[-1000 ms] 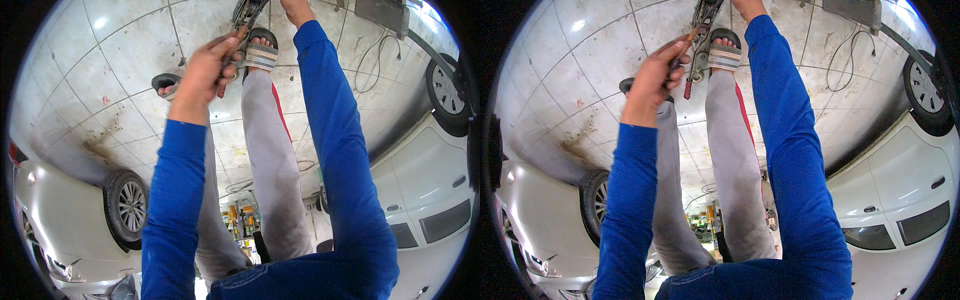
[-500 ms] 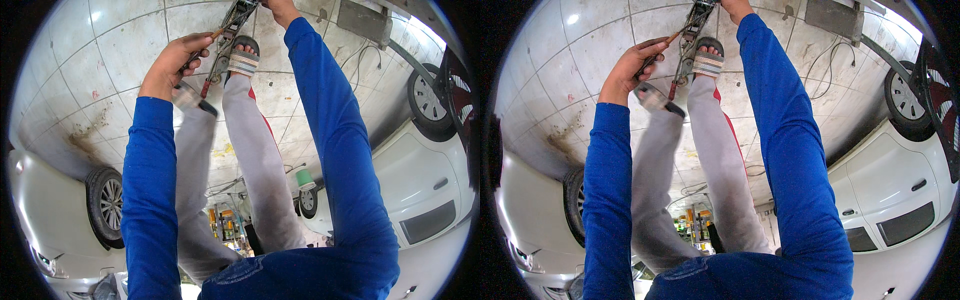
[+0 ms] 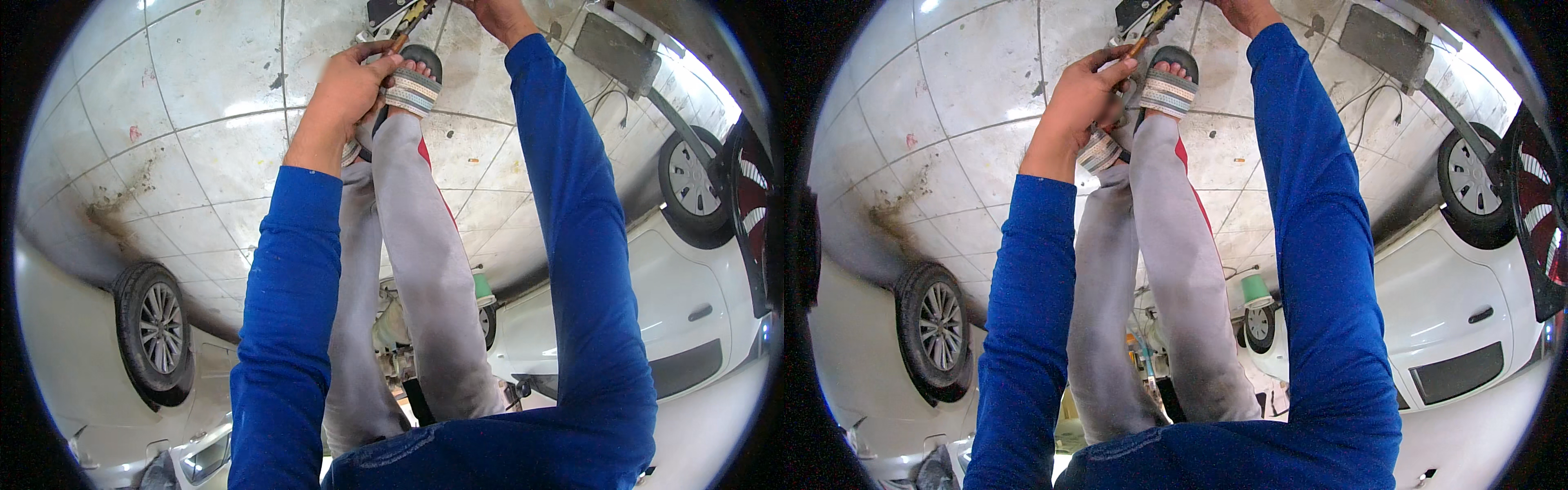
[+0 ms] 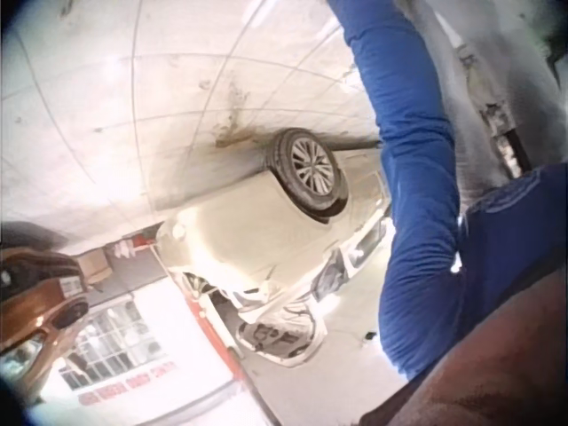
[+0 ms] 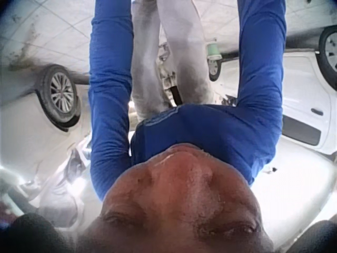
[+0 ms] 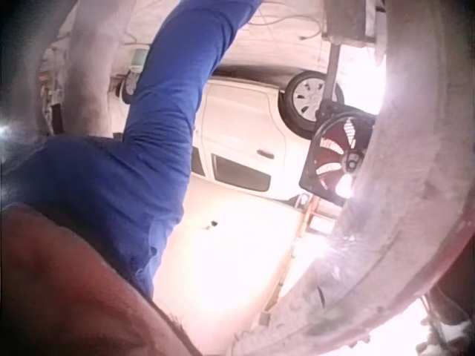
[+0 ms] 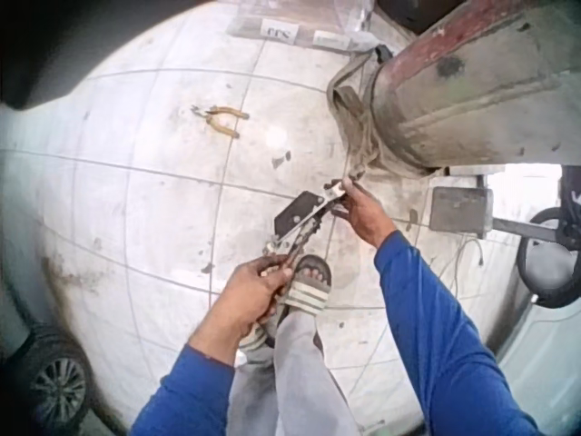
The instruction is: The person walks through a garage, picks up a metal tool, and works on the front bumper area of a white car. They use a screwdriver to adjust components under the hood and manipulate parts of the bumper assembly.
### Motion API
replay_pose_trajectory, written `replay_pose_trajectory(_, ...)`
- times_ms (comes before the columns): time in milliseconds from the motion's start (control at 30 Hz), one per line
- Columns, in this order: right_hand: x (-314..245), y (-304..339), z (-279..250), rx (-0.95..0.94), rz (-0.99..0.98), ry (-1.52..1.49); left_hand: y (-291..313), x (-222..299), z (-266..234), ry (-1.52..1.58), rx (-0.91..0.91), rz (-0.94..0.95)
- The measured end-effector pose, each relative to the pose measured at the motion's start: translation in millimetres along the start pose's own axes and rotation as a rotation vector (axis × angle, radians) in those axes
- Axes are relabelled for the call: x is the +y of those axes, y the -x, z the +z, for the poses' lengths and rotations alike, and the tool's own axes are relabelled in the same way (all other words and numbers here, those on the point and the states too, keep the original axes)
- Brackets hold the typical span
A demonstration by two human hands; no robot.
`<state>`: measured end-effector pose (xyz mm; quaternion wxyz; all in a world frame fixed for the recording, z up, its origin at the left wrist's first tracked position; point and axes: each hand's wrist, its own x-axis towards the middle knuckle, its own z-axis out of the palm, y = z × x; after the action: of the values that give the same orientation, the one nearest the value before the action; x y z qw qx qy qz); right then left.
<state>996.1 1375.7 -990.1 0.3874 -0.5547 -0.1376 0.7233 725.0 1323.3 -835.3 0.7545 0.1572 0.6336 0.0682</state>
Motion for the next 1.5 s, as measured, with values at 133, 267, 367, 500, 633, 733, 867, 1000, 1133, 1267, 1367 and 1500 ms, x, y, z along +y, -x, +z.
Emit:
replay_pose_trajectory(133,-8.3,7.1,9.6,0.106,-0.079,0.212,-6.9,5.6,-23.4,-0.092,-0.070,0.012)
replay_pose_trajectory(267,-0.5,12.4,14.5,0.222,-0.157,0.382,-11.7,21.8,-52.1,-0.275,-0.141,0.053)
replay_pose_trajectory(367,-6.0,13.0,24.8,0.345,-0.228,0.524,-15.8,35.8,-53.9,-0.445,-0.178,0.156)
replay_pose_trajectory(500,-15.2,19.4,29.7,0.531,-0.422,0.918,2.4,40.5,-40.5,-0.455,-0.154,0.148)
replay_pose_trajectory(633,-3.8,14.0,44.4,0.628,-0.452,0.975,5.5,39.0,-46.2,-0.324,-0.200,0.010)
replay_pose_trajectory(733,1.0,3.6,36.9,0.720,-0.440,1.059,-10.6,47.1,-58.8,-0.329,-0.259,-0.018)
replay_pose_trajectory(867,3.6,1.4,47.5,0.749,-0.445,1.066,-16.8,61.8,-83.0,-0.461,-0.283,0.019)
replay_pose_trajectory(1000,-1.0,2.7,42.4,0.712,-0.474,1.080,-15.1,64.9,-81.5,-0.596,-0.206,0.058)
replay_pose_trajectory(1133,-12.8,7.2,53.2,0.590,-0.224,0.957,0.2,46.6,-67.9,-0.440,-0.189,0.070)
replay_pose_trajectory(1267,-25.0,-3.0,41.2,0.502,-0.165,1.103,15.5,30.1,-39.3,-0.393,-0.054,0.156)
replay_pose_trajectory(1367,-28.1,-4.0,36.2,0.476,-0.074,0.982,5.6,38.8,-48.0,-0.455,-0.079,0.149)
replay_pose_trajectory(1500,-29.0,-2.4,32.9,0.422,0.066,0.731,0.3,61.4,-73.7,-0.430,-0.259,0.043)
